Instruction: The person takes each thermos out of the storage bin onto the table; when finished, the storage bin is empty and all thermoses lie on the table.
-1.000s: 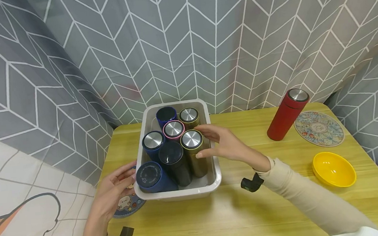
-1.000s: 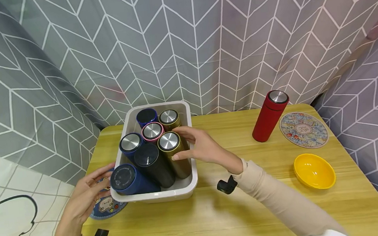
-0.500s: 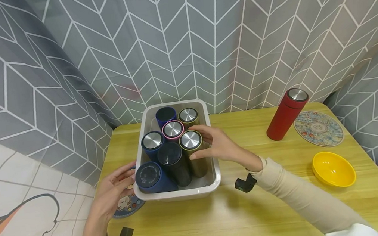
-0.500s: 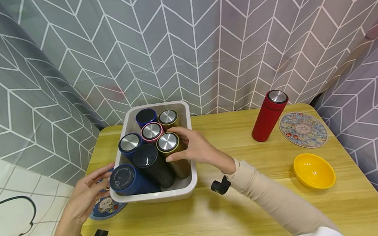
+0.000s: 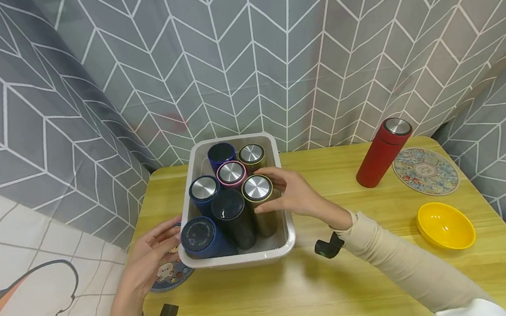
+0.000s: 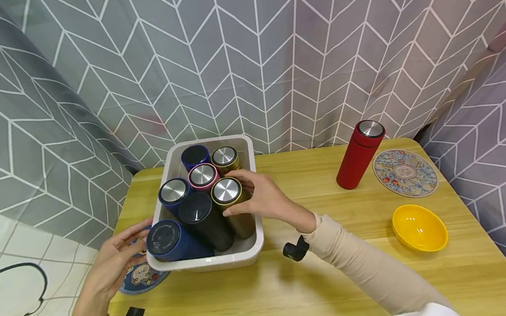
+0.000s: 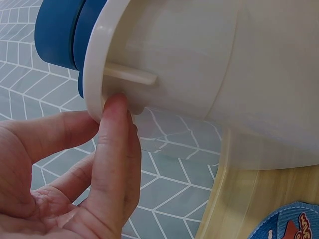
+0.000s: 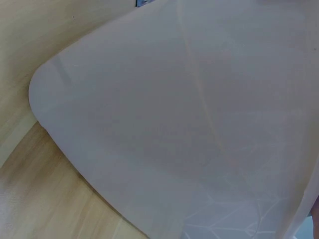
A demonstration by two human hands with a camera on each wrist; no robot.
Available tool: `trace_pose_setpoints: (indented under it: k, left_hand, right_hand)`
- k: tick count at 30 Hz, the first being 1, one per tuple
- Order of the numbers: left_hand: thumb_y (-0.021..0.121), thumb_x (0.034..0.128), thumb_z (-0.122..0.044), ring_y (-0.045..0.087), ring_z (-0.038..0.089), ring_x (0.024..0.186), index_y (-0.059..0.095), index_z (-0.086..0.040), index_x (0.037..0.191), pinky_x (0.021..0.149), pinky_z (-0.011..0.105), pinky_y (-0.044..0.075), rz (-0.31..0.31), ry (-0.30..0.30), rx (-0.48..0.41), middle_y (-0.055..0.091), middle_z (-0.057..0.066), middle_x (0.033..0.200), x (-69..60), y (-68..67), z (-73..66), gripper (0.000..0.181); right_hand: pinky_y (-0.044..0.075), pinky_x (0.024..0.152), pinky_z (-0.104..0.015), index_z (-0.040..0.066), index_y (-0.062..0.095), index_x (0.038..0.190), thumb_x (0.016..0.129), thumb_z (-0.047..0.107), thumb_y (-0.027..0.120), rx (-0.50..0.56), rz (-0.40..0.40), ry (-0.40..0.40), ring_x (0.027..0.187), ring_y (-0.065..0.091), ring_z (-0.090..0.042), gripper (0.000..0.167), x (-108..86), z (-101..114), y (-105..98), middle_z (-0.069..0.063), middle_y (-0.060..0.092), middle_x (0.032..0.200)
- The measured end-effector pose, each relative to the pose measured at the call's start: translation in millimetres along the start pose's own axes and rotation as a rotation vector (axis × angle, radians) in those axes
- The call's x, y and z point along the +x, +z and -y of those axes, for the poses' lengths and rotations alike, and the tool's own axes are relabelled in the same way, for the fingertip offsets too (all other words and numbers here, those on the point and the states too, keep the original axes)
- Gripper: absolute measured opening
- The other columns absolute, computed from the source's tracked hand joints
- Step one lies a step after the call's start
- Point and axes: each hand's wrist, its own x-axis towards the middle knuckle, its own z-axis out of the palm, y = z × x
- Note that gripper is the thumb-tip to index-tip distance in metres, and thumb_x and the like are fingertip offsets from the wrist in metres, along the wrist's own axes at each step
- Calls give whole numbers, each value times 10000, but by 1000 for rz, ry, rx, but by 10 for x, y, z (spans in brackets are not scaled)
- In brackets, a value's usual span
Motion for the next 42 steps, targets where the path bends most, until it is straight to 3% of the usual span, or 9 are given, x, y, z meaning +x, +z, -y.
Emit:
trace_pose_setpoints:
  k: [9,19,42]
  left_hand:
    - [624,1002,-130,690,40,919,398,48,1504,697,216,605,9,15,-11,667,-112,1112,-4,0,-1,579]
    - [625,1000,-120,689,39,918,407,43,1502,701,214,603,14,27,-29,674,-108,1115,-9,4,0,571]
    - [623,1001,-125,688,40,922,411,37,1502,701,221,606,6,20,-9,673,-113,1118,-20,5,-1,567]
  right_hand:
    - [523,1060,-360,88,627,1323,631,87,955,15,-59,3,1198,674,-269,766,-66,-41,-46,-114,671,1294]
    - [517,1067,-344,115,630,1326,634,119,961,11,-71,-24,1210,669,-249,768,-109,-35,-63,-88,675,1303]
    - [509,1060,-245,121,625,1336,630,58,951,42,-120,-169,1183,664,-159,780,-142,390,-236,-45,682,1289]
